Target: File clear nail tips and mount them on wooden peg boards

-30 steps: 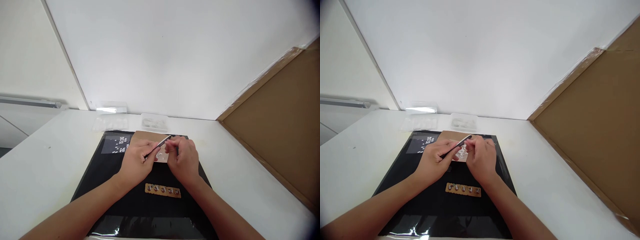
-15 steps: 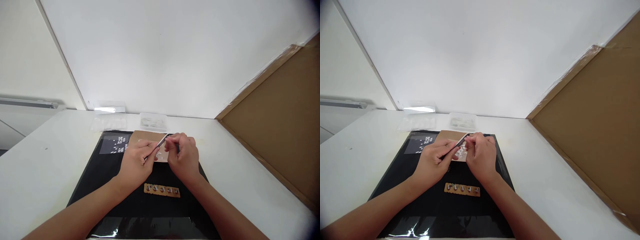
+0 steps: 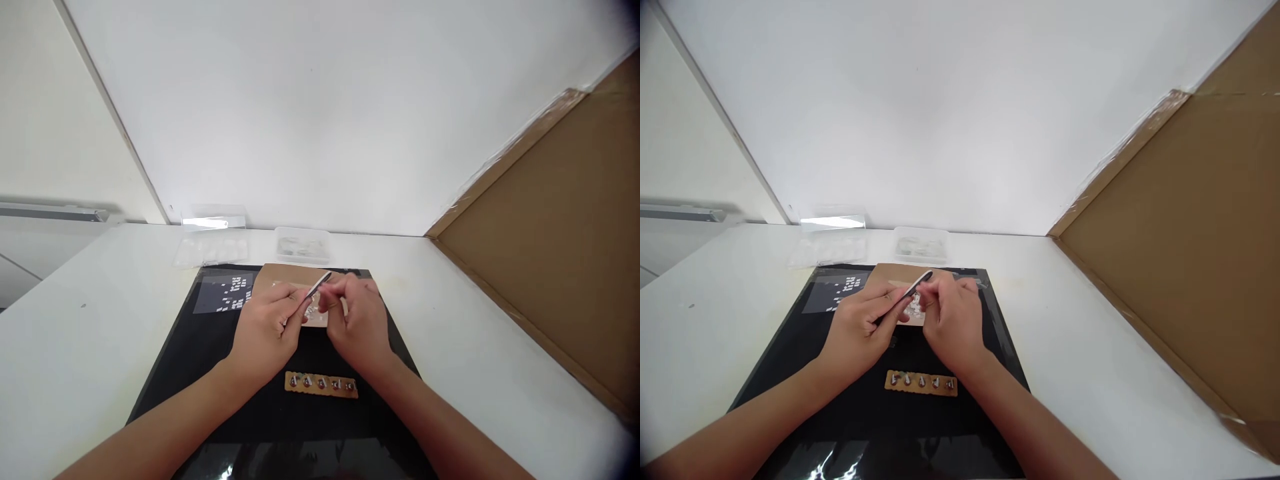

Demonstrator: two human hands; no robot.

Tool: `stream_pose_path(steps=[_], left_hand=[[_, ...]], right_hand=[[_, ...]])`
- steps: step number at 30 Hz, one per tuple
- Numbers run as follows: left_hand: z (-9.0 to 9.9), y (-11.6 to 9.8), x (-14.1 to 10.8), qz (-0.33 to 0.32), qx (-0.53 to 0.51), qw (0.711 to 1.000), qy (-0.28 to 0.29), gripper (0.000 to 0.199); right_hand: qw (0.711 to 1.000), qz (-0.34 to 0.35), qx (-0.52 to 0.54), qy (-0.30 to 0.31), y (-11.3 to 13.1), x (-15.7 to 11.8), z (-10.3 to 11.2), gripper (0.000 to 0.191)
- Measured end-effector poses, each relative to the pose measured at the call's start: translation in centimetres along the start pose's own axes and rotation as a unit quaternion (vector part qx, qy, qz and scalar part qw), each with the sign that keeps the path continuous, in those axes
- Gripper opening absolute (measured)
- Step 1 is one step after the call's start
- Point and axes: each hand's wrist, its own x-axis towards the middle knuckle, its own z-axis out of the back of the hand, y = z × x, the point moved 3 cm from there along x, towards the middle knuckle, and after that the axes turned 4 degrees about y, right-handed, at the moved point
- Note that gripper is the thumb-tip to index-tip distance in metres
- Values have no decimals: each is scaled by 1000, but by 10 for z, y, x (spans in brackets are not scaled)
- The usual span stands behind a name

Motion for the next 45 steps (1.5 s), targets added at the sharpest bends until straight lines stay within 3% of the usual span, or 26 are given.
stream_pose_path(steps=[5, 9, 12, 16, 19, 23, 27, 30, 34, 38, 41, 45], left_hand=[[0, -4, -1, -15, 35, 999, -19, 25], [0, -5, -2, -19, 40, 999, -18, 25], [0, -6, -2, -19, 49, 998, -26, 25], [-1, -9, -1, -26, 49, 998, -22, 25], [-1, -12, -1, -30, 49, 998, -29, 25], [0, -13, -2, -12, 40, 999, -16, 28], [2, -14, -2, -8, 28, 999, -16, 29], [1, -14, -2, -5, 15, 1000, -11, 29], [0, -14, -2, 8, -4, 1000, -20, 28], [-1, -15, -3, 8, -10, 1000, -26, 26], [0, -15, -3, 7, -7, 1000, -28, 24], [1, -14, -2, 6, -3, 1000, -19, 26]], right_hand=[[999, -1, -2, -44, 5, -2, 2, 14], [1000, 15, 12, -6, 6, -2, 0, 16], [999, -4, 7, -42, 4, -1, 3, 12], [1000, -1, 1, -11, 1, 2, 4, 15], [998, -36, -5, -43, -4, 3, 9, 15], [1000, -17, 11, 12, -3, 2, 6, 17], [999, -32, 14, -26, -2, 0, 7, 15], [1000, -7, 20, 21, 0, -1, 5, 18], [999, -23, 3, -25, -3, 0, 10, 15], [1000, -8, 14, 1, -4, 1, 7, 15], [999, -22, 10, -27, -4, 1, 9, 13], [1000, -16, 22, 10, -1, -2, 8, 16]])
